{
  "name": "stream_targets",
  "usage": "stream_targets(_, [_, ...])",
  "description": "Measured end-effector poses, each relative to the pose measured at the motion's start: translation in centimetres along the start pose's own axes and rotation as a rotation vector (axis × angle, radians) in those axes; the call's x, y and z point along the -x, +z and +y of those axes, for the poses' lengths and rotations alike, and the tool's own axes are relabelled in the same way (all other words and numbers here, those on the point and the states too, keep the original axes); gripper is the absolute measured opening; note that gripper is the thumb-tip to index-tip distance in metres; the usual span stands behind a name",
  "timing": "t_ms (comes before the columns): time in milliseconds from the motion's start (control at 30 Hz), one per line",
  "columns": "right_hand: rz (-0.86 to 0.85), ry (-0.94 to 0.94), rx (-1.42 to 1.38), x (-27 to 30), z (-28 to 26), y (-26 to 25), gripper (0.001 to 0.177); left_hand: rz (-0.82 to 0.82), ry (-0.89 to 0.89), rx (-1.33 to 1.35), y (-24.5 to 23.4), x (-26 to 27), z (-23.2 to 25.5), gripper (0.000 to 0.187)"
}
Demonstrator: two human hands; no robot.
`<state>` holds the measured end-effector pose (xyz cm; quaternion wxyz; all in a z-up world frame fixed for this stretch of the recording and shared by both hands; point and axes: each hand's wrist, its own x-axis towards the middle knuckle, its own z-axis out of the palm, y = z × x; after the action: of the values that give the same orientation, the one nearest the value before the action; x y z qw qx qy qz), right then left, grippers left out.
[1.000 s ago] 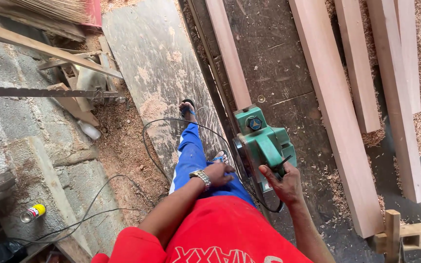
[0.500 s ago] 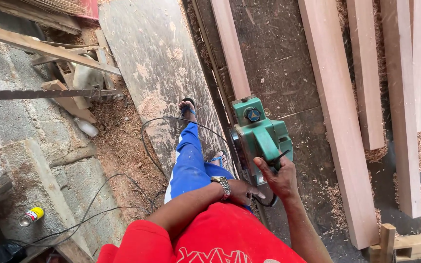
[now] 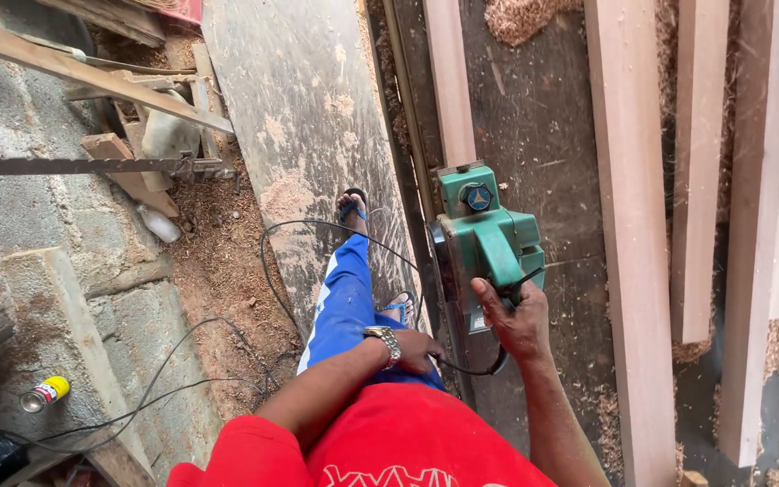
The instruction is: Using an electric planer to shave and smooth wood planks.
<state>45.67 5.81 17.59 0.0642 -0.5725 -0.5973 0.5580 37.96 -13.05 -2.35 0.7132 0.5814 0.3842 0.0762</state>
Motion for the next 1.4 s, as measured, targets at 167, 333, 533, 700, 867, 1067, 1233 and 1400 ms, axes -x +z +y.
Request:
stream_targets(167, [-0.021, -0.012, 0.020, -3.0, -1.8, 0.3, 0.034, 0.163, -0.082, -0.021, -1.3, 1.3, -6.1, 0.038])
stream_targets(333, [-0.024, -0.028, 0.012, -6.1, -4.1, 0.8, 0.034, 0.118, -0.482, -0.120, -8.6, 7.1, -3.1, 0.044])
stream_targets(533, [-0.005, -0.051, 0.050, -9.5, -6.5, 1.5, 0.035, 0.253, -0.549, -0.114, -12.5, 9.4, -6.4, 0.043])
stream_targets(700, [0.006, -0.029, 0.037, -12.2, -8.9, 2.2, 0.033, 0.313, -0.630, -0.057, -15.6, 10.7, -7.8, 0.038])
stream_targets(867, [-0.003, -0.033, -0.033, -15.4, -11.3, 3.2, 0.035, 0.357, -0.644, 0.007, -18.1, 11.8, -8.6, 0.039])
stream_targets(1067, [0.010, -0.078, -0.010, -19.6, -14.2, 4.2, 0.033, 0.436, -0.633, 0.063, -19.9, 12.3, -9.9, 0.034])
stream_targets(1233, [0.005, -0.098, -0.055, -22.7, -17.3, 5.3, 0.030, 0.483, -0.600, 0.144, -21.1, 13.6, -11.1, 0.031])
stream_targets(1400, [0.003, -0.098, -0.078, -26.0, -20.0, 6.2, 0.029, 0.538, -0.632, 0.224, -23.2, 15.2, -12.1, 0.023])
